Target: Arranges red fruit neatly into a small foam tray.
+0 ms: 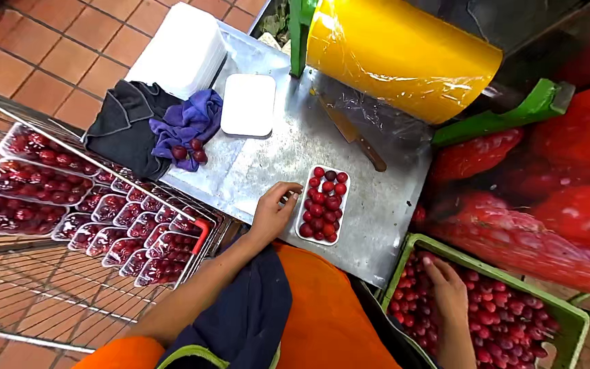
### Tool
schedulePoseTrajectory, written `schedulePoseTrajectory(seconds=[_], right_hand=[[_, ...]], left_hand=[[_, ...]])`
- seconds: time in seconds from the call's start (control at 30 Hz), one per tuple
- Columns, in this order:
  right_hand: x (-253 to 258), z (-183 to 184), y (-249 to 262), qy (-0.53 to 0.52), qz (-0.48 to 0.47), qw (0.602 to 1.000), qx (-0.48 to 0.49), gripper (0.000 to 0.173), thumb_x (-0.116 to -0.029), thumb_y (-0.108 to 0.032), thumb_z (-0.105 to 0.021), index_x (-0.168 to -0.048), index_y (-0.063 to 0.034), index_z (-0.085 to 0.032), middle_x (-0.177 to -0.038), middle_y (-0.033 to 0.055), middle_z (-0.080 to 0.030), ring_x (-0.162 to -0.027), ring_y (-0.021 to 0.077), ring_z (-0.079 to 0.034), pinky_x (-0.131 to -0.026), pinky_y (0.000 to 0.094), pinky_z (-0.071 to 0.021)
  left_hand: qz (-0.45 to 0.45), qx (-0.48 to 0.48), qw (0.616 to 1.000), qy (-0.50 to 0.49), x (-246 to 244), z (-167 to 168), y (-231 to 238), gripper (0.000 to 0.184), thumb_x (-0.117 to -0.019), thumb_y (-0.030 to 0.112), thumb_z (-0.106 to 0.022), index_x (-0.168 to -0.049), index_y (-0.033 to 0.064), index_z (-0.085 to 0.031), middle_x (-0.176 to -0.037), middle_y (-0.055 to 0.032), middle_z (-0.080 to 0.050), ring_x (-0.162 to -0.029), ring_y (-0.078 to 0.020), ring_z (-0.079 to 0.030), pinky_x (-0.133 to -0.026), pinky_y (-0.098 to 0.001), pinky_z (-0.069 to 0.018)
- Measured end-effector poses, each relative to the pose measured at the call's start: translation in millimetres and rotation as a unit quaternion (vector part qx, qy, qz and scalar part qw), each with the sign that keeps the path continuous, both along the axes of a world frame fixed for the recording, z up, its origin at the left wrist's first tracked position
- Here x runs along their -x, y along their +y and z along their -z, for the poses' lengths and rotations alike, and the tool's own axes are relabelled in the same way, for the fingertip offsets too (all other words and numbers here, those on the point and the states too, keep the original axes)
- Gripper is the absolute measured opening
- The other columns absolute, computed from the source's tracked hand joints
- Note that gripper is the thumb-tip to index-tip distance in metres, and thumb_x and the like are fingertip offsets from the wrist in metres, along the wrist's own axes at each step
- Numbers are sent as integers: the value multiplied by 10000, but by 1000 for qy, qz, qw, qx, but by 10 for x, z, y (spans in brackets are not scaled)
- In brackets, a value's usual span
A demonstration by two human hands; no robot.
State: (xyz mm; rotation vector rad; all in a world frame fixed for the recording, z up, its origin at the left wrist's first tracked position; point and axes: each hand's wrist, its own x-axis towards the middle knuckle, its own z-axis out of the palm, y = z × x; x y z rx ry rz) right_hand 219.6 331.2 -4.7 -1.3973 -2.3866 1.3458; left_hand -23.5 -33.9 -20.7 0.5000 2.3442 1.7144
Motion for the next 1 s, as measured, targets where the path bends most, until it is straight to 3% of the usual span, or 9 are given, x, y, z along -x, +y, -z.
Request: schedulePoseTrajectory(seconds=[0.07, 0.13, 0.23, 0.33, 0.47, 0.57, 0.77, 0.9, 1.0], right_hand=[[442, -271, -404, 38, -94, 994, 36, 396, -963, -269, -686, -1275, -28, -655, -971, 90, -716, -695, 139, -626, -616, 355, -553], [1052, -376, -738, 36, -206, 978, 18, 399, -944, -272, -738, -1284, -76, -665, -1114, 96, -733, -943, 190, -707, -853, 455, -595], [1898, -296, -1125, 42, -333, 940, -64, 392, -902, -355, -770, -1203, -111, -707, -984, 62, -744, -879, 201, -717, -806, 486, -604], [2386, -219, -1273, -46, -430, 896, -96, 389, -918, -432, -743, -1149, -119, -736, -1025, 100, -734, -968, 286, -704, -873, 588, -559], [2616, -231, -1282, -71, -365, 927, -46, 432, -974, -540, -640, -998, -122, -746, -842, 84, -708, -797, 244, -686, -743, 542, -554], [2740, -229, -1283, -104, -347, 931, -46, 534, -1014, -615, -510, -1020, -121, -715, -826, 93, -686, -784, 261, -674, -728, 553, -539], [2689, -136, -1206, -81, -380, 919, -62, 328, -1041, -416, -587, -1062, -133, -752, -927, 59, -729, -875, 200, -697, -836, 494, -565], [2680, -123, -1121, -60, -363, 928, -55, 199, -969, -317, -720, -1020, -126, -738, -850, 39, -696, -761, 178, -652, -738, 451, -554], [2623, -151, -1019, -69, -345, 936, -1, 159, -959, -194, -711, -1074, -85, -719, -935, 94, -662, -804, 205, -631, -741, 429, -543]], left_hand=[[15, 28, 998, -53, 32, 84, 12, 273, -1034, 151, -581, -1292, 95, -652, -1219, -65, -689, -1003, -147, -691, -865, -350, -600], [56, 49, 995, -70, 123, 122, 108, 354, -1027, 140, -572, -1378, 102, -597, -1307, -91, -639, -1026, -172, -684, -862, -369, -598], [113, 72, 990, -51, 273, 143, 278, 452, -1010, 87, -554, -1461, 124, -543, -1411, -114, -564, -1097, -214, -662, -907, -408, -592], [149, 88, 984, -43, 388, 156, 348, 427, -998, 63, -564, -1422, 114, -587, -1414, -142, -563, -1138, -262, -655, -954, -464, -575], [160, 88, 982, -43, 433, 255, 323, 369, -1003, 92, -578, -1369, 97, -626, -1359, -135, -605, -1167, -272, -642, -1004, -495, -545], [169, 78, 981, -47, 488, 292, 300, 351, -1010, 113, -577, -1355, 111, -641, -1344, -121, -614, -1165, -261, -641, -1007, -494, -541], [168, 99, 979, -51, 544, 249, 378, 304, -1003, 231, -643, -1275, 98, -667, -1281, -110, -638, -1105, -262, -655, -981, -504, -544], [158, 86, 981, -67, 594, 198, 399, 322, -975, 222, -681, -1265, 94, -628, -1288, -115, -607, -1029, -257, -657, -906, -482, -570], [145, 60, 986, -53, 621, 191, 399, 329, -988, 159, -635, -1313, 108, -617, -1341, -109, -586, -1014, -230, -660, -871, -442, -583]])
